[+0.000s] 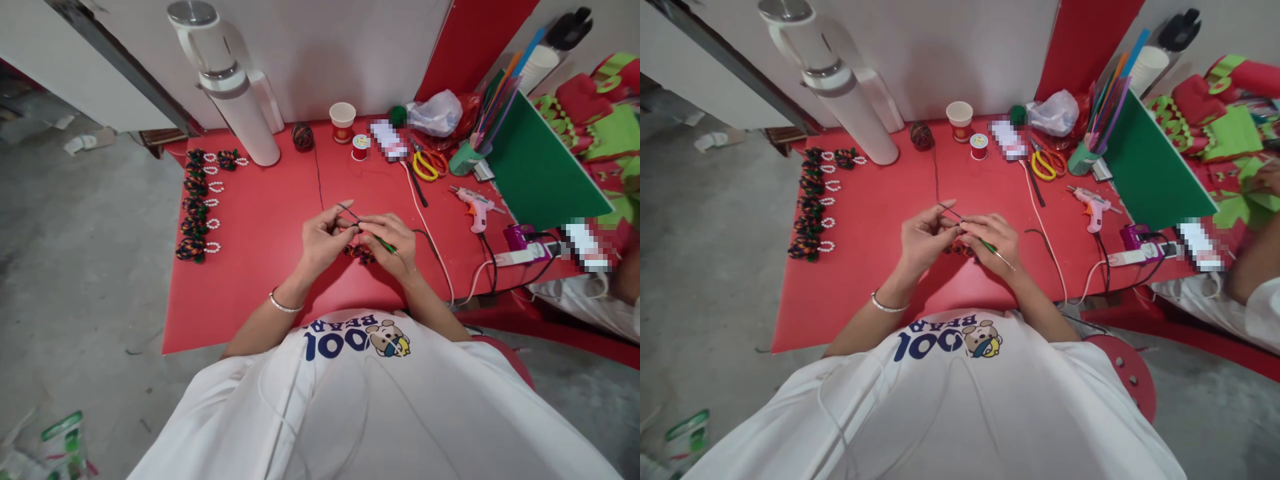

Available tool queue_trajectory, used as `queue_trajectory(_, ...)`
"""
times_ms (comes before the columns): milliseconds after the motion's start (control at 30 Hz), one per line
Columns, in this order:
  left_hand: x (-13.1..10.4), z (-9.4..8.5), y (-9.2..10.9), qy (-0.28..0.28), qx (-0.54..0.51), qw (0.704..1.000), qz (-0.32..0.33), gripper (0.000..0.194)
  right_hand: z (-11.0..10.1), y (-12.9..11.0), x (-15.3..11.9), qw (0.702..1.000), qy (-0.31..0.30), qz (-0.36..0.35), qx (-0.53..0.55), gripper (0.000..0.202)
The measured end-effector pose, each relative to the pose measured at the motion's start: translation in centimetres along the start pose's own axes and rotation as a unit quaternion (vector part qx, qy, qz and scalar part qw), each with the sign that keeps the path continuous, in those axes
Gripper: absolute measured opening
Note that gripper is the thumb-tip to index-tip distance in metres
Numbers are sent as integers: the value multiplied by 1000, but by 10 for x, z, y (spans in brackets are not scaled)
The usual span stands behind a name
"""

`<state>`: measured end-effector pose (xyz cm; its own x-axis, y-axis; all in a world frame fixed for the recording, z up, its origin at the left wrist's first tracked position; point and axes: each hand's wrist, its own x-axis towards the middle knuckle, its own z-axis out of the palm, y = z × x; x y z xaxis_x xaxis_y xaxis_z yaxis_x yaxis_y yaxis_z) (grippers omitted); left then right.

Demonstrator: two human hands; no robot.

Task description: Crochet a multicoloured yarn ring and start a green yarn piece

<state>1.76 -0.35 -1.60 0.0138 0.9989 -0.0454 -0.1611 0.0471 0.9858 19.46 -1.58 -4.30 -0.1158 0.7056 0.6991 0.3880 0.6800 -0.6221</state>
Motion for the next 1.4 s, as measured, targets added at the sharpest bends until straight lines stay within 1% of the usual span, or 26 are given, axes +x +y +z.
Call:
queue_trajectory(100,-1,-2,0,-6,1,1000,1,59,2,-1,0,1000,-2,-8,-20,15)
queue_trajectory(267,-2,-5,0,-38,-33,999,-10,64,7,-5,-2,999,28,11,-26,18)
queue_trajectory(400,0,-8,-5,-46,-79,995,-26,67,15,-5,-7,998,61,-1,-16,24)
queue_trajectory(500,1,-9,-7,-45,-101,993,-32,65,20,-4,-10,997,76,-5,-13,27)
queue_trajectory(600,1,-11,-6,-51,-118,991,-37,61,21,-4,-10,997,80,-4,-11,26)
queue_trajectory(733,2,-14,-3,-58,-133,988,-47,55,20,-6,-8,997,76,25,3,20)
queue_trajectory(867,3,-15,-2,-62,-128,988,-64,56,20,-6,-8,994,83,51,45,17)
queue_trajectory(933,4,-16,-2,-64,-133,986,-72,57,20,-4,-9,993,80,61,57,18)
queue_trajectory(1033,5,-16,-1,-70,-151,983,-78,59,20,1,-10,992,70,77,69,25)
queue_trajectory(1167,5,-18,2,-81,-150,982,-84,56,14,8,-5,990,45,77,113,32)
queue_trajectory(1300,5,-21,6,-91,-151,980,-95,49,6,13,2,985,-4,79,156,30)
queue_trajectory(1400,5,-22,8,-91,-136,981,-102,47,1,18,5,979,-24,73,186,26)
